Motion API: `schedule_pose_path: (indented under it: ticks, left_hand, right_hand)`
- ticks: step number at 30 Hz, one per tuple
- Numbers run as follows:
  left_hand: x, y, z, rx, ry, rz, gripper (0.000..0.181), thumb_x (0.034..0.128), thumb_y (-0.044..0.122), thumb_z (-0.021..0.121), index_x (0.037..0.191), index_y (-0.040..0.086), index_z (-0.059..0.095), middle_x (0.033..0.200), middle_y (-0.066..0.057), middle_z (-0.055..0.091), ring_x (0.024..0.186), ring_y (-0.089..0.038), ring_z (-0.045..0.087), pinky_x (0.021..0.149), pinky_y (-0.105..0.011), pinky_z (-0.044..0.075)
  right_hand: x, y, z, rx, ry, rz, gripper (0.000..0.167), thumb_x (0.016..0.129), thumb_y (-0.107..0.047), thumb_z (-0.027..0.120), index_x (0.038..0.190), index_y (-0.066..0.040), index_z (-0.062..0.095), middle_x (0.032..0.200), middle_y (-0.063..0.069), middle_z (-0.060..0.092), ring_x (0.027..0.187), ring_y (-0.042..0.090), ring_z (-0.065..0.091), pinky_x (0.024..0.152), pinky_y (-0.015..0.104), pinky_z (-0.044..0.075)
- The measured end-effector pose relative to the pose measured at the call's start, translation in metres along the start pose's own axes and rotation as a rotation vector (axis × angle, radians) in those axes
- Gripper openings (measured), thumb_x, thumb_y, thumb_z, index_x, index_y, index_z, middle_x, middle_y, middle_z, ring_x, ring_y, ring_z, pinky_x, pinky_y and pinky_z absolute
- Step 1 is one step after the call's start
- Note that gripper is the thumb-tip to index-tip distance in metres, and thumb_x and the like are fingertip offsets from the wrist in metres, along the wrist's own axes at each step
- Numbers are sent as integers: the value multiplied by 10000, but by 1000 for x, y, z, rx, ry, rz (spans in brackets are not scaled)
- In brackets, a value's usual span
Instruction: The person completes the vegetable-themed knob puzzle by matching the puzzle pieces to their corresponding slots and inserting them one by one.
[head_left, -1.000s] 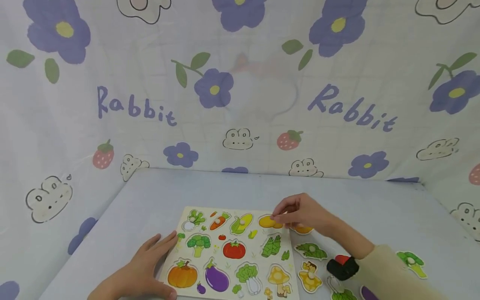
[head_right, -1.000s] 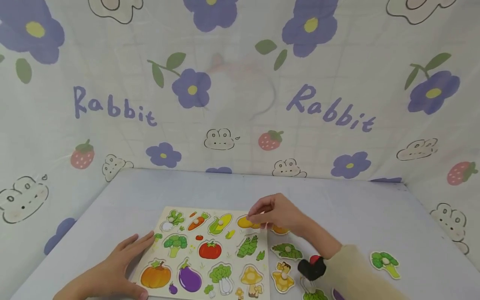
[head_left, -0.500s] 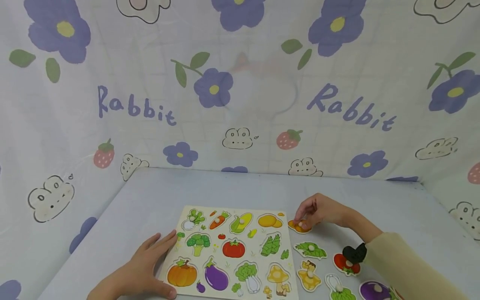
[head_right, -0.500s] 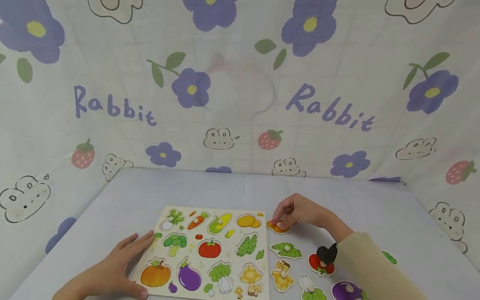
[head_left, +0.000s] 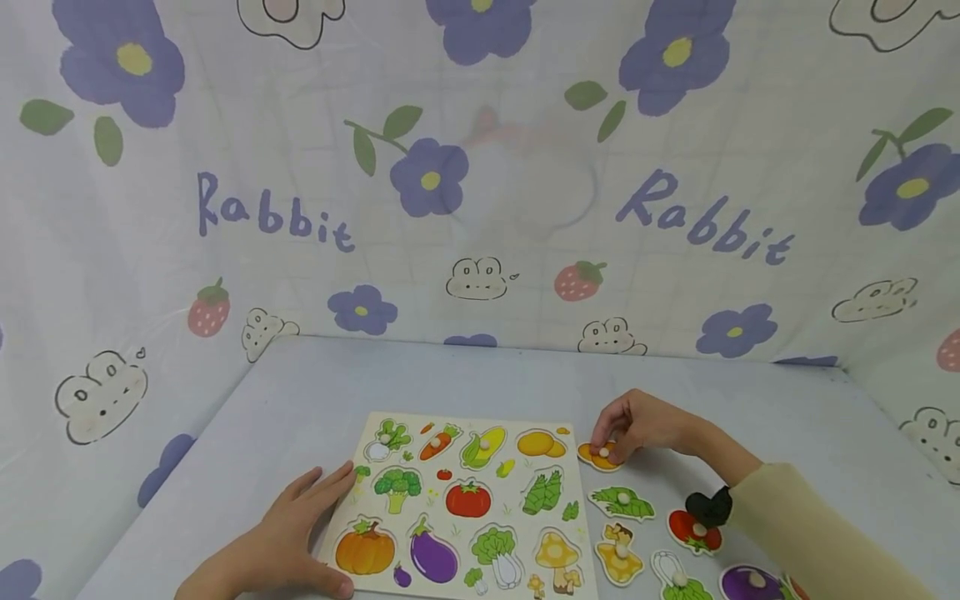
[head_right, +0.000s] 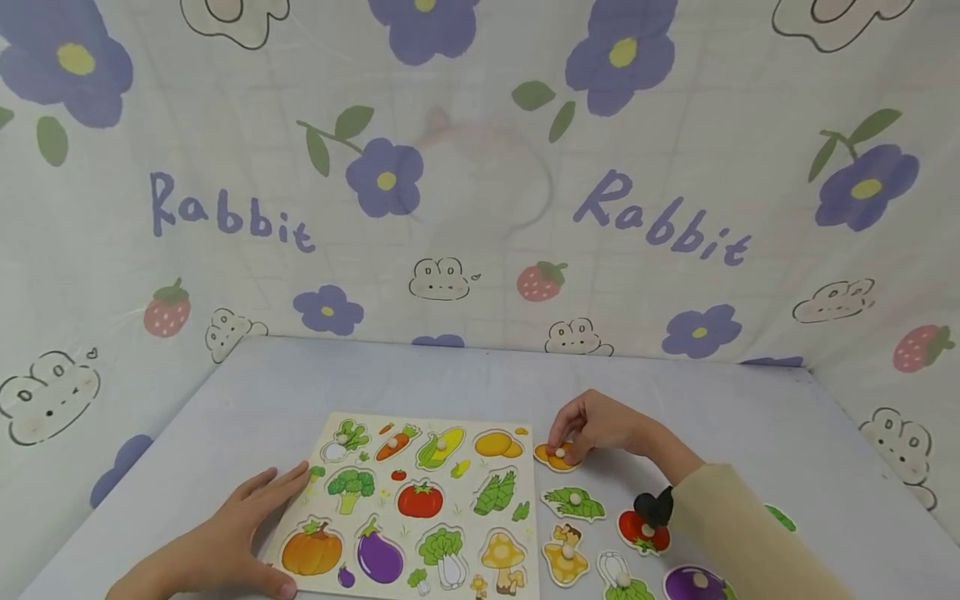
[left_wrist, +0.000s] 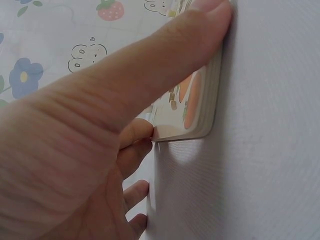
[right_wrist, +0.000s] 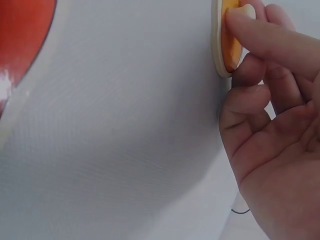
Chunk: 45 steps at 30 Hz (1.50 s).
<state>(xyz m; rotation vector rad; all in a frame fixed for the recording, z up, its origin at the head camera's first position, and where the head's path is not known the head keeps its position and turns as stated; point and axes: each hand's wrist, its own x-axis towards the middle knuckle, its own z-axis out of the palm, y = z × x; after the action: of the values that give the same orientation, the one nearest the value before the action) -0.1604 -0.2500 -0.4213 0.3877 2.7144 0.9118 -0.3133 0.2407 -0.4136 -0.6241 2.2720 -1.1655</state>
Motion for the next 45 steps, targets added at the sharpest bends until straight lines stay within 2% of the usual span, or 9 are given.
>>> schedule_pose_path:
  ticks: [5, 8, 13, 16, 23, 28, 32, 41, 45]
  left_hand:
    - [0, 0, 1, -5, -2, -7, 1226, 517, 542, 920, 1521, 95, 377, 1607, -45, 242, 1435, -459, 55, 1036, -757, 100]
    - [0, 0, 1, -7, -5, -16, 1226, 516, 539, 921, 1524, 106, 374, 1609, -33, 236, 1439, -450, 47, 1034, -756, 100]
    - [0, -1, 1, -3, -5, -29, 1225, 514, 534, 923, 1526, 118, 374, 1609, -30, 238, 1438, -448, 44, 1026, -761, 106]
    - [1, 0, 1, 0, -5, -36, 1221, 516, 534, 923, 1526, 119, 376, 1607, -38, 245, 1434, -454, 50, 1022, -765, 112]
    - [1, 1, 1, -6, -3, -32, 1222, 510, 524, 928, 1523, 114, 381, 1602, -47, 258, 1430, -454, 60, 1024, -765, 122]
    - [0, 0, 1, 0, -2, -24, 1228, 505, 528, 929, 1524, 118, 379, 1605, -38, 249, 1435, -446, 58, 1026, -765, 129]
    - [0, 0, 2, -4, -2, -24, 1232, 501, 522, 933, 1525, 119, 378, 1606, -32, 247, 1436, -442, 54, 1026, -763, 133]
    - [0, 1, 2, -17, -4, -41, 1223, 511, 503, 933, 1531, 130, 369, 1606, -34, 248, 1433, -440, 43, 1008, -774, 147]
    - [1, 2, 3, -21, -2, -72, 1236, 491, 517, 932, 1532, 154, 373, 1605, -10, 251, 1442, -413, 39, 1000, -773, 173]
  right_hand:
    - [-3, -3, 0, -15, 33, 2, 179, 740, -16, 833, 897, -66, 763, 944, 86, 736, 832, 281, 611, 713, 333, 543]
    - [-5, -5, 1, -13, 76, 15, 186, 727, -6, 836, 886, -63, 759, 940, 81, 736, 828, 276, 609, 706, 330, 538]
    - [-7, -9, 5, -17, 200, 65, 202, 712, -12, 853, 883, -64, 758, 928, 64, 731, 778, 259, 567, 632, 308, 489]
    - [-7, -12, 8, -12, 280, 97, 218, 703, -34, 869, 887, -70, 758, 910, 57, 728, 778, 258, 548, 631, 313, 450]
    - [-2, -11, 21, 72, 434, 143, 269, 680, -87, 902, 890, -64, 736, 909, 54, 722, 883, 256, 613, 759, 331, 499]
    - [4, -22, 35, 164, 531, 210, 318, 657, -113, 922, 900, -70, 722, 922, 40, 718, 902, 216, 619, 727, 338, 494]
    - [7, -29, 49, 189, 572, 209, 321, 654, -113, 924, 895, -57, 719, 914, 50, 713, 888, 219, 610, 706, 349, 483]
    - [14, -39, 71, 180, 646, 240, 311, 639, -105, 934, 849, -65, 707, 848, 38, 691, 890, 234, 573, 789, 367, 428]
    - [16, -42, 77, 186, 671, 227, 305, 638, -84, 931, 836, -51, 700, 828, 46, 687, 860, 222, 589, 793, 356, 433]
